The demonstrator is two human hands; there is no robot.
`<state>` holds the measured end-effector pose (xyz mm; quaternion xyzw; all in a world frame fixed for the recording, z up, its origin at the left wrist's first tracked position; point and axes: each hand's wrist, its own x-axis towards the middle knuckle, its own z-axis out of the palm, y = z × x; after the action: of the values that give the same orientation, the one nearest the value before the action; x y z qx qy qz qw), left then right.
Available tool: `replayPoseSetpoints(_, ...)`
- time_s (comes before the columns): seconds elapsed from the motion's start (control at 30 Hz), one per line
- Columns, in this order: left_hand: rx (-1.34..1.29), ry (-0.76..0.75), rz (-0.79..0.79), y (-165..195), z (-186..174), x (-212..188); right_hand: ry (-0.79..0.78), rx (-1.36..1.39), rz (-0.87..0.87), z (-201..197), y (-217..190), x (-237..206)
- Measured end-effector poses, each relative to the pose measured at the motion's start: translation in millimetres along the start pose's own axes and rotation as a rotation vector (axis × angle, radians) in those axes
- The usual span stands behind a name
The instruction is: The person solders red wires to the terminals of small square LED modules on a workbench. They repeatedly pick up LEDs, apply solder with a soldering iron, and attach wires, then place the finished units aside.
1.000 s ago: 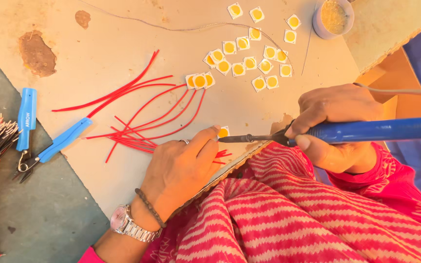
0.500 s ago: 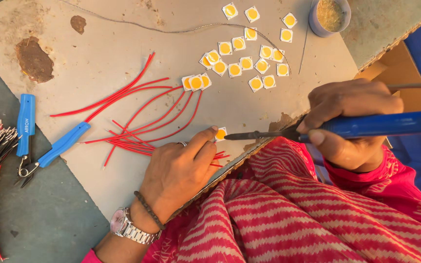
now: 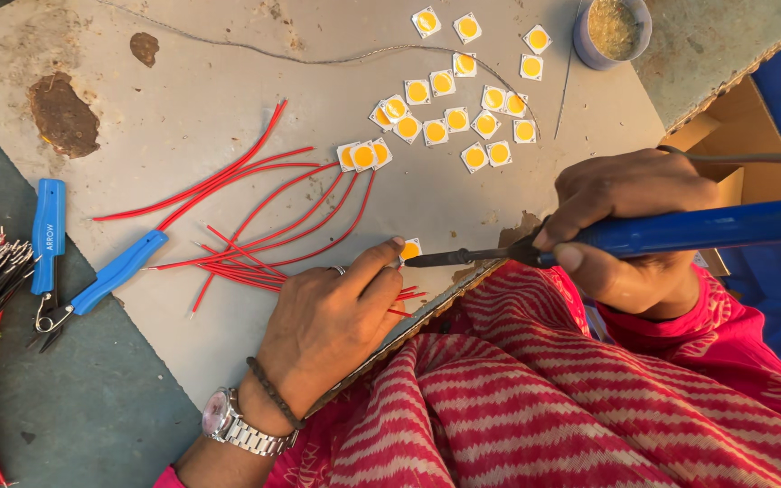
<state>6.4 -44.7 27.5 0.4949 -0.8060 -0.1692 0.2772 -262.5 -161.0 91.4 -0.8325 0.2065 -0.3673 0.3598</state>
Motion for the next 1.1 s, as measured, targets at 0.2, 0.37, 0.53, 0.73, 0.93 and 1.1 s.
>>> replayPoseSetpoints(0.2, -0.002, -0.008, -0.007, 0.3, -0.9, 0.5, -0.046, -0.006, -0.034, 3.9, 3.1, 2.3)
replayPoseSetpoints(0.37, 0.009, -0.018, -0.008, 0.2, -0.6, 0.0, -0.036, 0.004, -0.021, 1.3, 3.9, -0.5)
replayPoseSetpoints(0.53, 0.01, -0.008, -0.016, 0.6, 0.8, 1.0, 0.047, 0.042, 0.012, -5.7, 2.7, -2.0)
replayPoseSetpoints(0.73, 0.0, 0.0, -0.018, 1.6, 1.2, 0.9, 0.023, 0.04, -0.005, -3.6, 6.7, -4.5)
replayPoseSetpoints(0.93, 0.04, 0.021, -0.003, 0.8, 5.2, 0.4, -0.04, 0.026, -0.018, 1.3, 11.2, -5.9)
replayPoseSetpoints(1.1, 0.036, 0.031, 0.002, 0.0, 6.7, -0.4, -0.044, 0.023, -0.027, 0.7, 11.0, -4.5)
